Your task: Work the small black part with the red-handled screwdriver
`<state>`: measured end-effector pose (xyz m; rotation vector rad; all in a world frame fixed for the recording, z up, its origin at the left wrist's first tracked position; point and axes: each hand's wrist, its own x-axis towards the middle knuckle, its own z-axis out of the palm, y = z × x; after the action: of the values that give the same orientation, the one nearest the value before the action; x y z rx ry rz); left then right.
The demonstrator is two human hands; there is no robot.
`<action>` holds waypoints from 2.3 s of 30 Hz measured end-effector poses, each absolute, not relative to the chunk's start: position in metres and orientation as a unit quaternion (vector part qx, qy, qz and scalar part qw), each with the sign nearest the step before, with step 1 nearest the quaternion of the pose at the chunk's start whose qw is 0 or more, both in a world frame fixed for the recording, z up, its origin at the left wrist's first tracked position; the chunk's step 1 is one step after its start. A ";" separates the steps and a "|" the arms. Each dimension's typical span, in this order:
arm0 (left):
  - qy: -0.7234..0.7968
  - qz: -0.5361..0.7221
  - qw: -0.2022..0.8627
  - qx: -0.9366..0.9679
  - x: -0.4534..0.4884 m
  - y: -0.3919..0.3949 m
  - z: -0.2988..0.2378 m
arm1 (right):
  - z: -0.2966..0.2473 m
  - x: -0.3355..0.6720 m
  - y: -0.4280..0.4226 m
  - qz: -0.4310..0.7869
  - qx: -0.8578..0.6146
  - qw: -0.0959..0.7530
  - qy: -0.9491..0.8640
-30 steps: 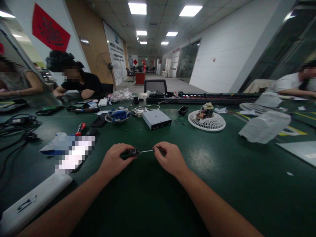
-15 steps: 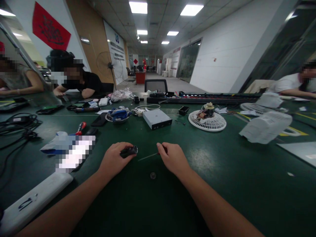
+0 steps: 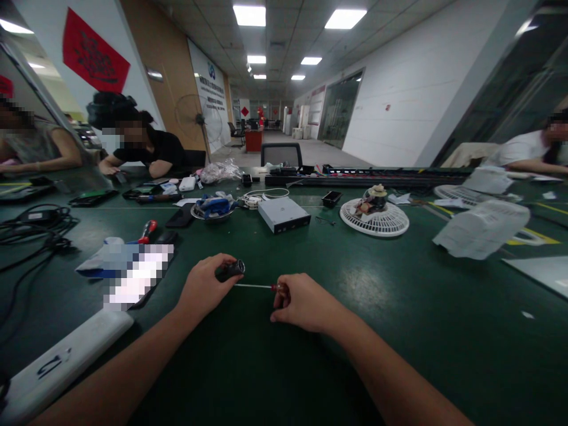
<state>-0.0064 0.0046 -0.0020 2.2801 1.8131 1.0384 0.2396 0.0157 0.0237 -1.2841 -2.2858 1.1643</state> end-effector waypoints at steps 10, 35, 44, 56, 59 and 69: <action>0.552 0.319 0.051 0.769 -0.003 0.003 -0.001 | 0.019 0.229 0.021 0.463 -0.463 0.265 -0.708; 0.403 0.283 0.113 0.863 0.007 -0.006 0.008 | -0.006 0.218 0.026 0.509 -0.434 0.362 -0.650; 0.395 0.276 0.114 0.869 0.009 -0.006 0.007 | -0.008 0.211 0.021 0.521 -0.408 0.350 -0.664; 0.408 0.295 0.112 0.857 0.007 -0.005 0.005 | -0.005 0.206 0.016 0.590 -0.362 0.353 -0.630; 0.397 0.292 0.117 0.862 0.007 -0.006 0.005 | -0.005 0.206 0.016 0.582 -0.367 0.351 -0.635; 0.376 0.289 0.120 0.872 0.007 -0.005 0.003 | -0.003 0.204 0.014 0.551 -0.402 0.328 -0.653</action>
<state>0.0073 -0.0050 0.0027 2.5485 1.0987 0.8431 0.2040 0.0139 -0.0026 -1.0536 -1.7096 1.4429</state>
